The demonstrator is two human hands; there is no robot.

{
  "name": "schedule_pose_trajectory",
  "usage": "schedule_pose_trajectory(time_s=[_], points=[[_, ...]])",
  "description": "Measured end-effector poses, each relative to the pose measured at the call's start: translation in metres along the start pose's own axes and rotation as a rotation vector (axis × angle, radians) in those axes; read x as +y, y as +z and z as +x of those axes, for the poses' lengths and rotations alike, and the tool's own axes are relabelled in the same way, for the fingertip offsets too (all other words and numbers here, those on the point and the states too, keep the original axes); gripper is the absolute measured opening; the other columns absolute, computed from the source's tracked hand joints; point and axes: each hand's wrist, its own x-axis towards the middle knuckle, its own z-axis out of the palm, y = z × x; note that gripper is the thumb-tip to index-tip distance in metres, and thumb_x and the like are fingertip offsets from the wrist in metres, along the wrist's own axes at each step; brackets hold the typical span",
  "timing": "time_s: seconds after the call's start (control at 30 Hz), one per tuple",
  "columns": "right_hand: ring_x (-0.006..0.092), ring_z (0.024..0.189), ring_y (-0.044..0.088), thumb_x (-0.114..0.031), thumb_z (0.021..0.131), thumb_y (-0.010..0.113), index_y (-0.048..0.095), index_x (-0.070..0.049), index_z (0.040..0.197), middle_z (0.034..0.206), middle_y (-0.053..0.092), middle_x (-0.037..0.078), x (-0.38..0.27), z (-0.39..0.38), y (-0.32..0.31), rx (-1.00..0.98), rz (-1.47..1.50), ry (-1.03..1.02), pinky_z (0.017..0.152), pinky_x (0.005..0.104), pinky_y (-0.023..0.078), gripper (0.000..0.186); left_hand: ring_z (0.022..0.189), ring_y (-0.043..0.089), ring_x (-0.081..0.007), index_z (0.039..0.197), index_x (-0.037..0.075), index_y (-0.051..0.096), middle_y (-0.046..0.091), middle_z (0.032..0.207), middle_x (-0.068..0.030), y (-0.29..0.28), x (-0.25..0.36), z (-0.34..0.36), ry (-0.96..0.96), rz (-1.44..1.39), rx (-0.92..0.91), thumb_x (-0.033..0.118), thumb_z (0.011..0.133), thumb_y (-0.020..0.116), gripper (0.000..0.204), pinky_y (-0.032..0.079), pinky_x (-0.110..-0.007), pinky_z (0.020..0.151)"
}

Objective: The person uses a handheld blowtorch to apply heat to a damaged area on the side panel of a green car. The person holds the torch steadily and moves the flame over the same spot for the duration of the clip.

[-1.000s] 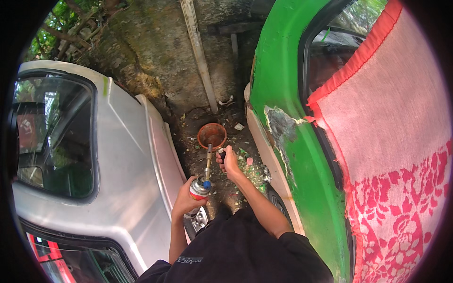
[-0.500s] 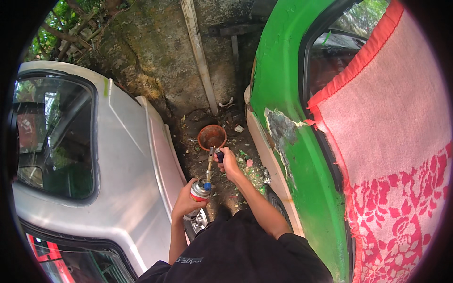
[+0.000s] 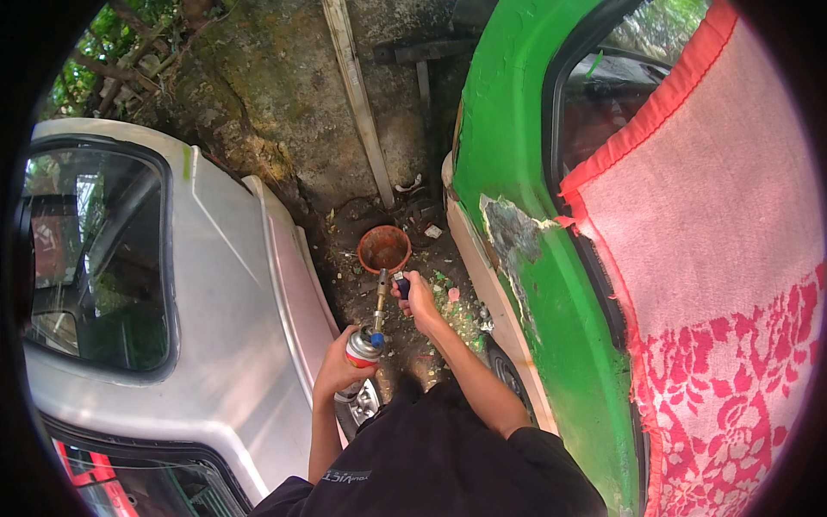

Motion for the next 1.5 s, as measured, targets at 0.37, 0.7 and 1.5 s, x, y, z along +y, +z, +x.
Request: schedule_pose_trajectory(time_s=[0.37, 0.7, 1.5], points=[[0.0068, 0.043, 0.028, -0.042, 0.095, 0.038, 0.048, -0.014, 0.073, 0.061, 0.045, -0.004, -0.002, 0.003, 0.005, 0.014, -0.073, -0.025, 0.040, 0.0267, 0.020, 0.037, 0.089, 0.066, -0.0169, 0.119, 0.001, 0.056, 0.068, 0.095, -0.0088, 0.000, -0.006, 0.001, 0.041, -0.020, 0.047, 0.011, 0.060, 0.085, 0.066, 0.053, -0.032, 0.082], [0.0073, 0.044, 0.032, -0.040, 0.095, 0.041, 0.052, -0.011, 0.078, 0.065, 0.047, -0.002, -0.011, 0.003, 0.017, 0.025, -0.046, -0.112, 0.040, 0.0261, 0.021, 0.035, 0.089, 0.064, -0.0133, 0.119, 0.001, 0.055, 0.067, 0.096, -0.0056, -0.003, -0.003, -0.001, 0.010, -0.028, 0.029, 0.010, 0.060, 0.086, 0.067, 0.053, -0.030, 0.081], [0.0087, 0.046, 0.041, -0.037, 0.096, 0.045, 0.059, -0.007, 0.092, 0.074, 0.056, 0.000, -0.003, 0.007, 0.005, 0.079, -0.038, -0.064, 0.038, 0.0261, 0.027, 0.033, 0.089, 0.063, -0.0137, 0.119, 0.002, 0.055, 0.066, 0.094, -0.0056, -0.002, -0.002, 0.001, 0.014, -0.024, 0.012, 0.009, 0.060, 0.085, 0.066, 0.053, -0.031, 0.080]])
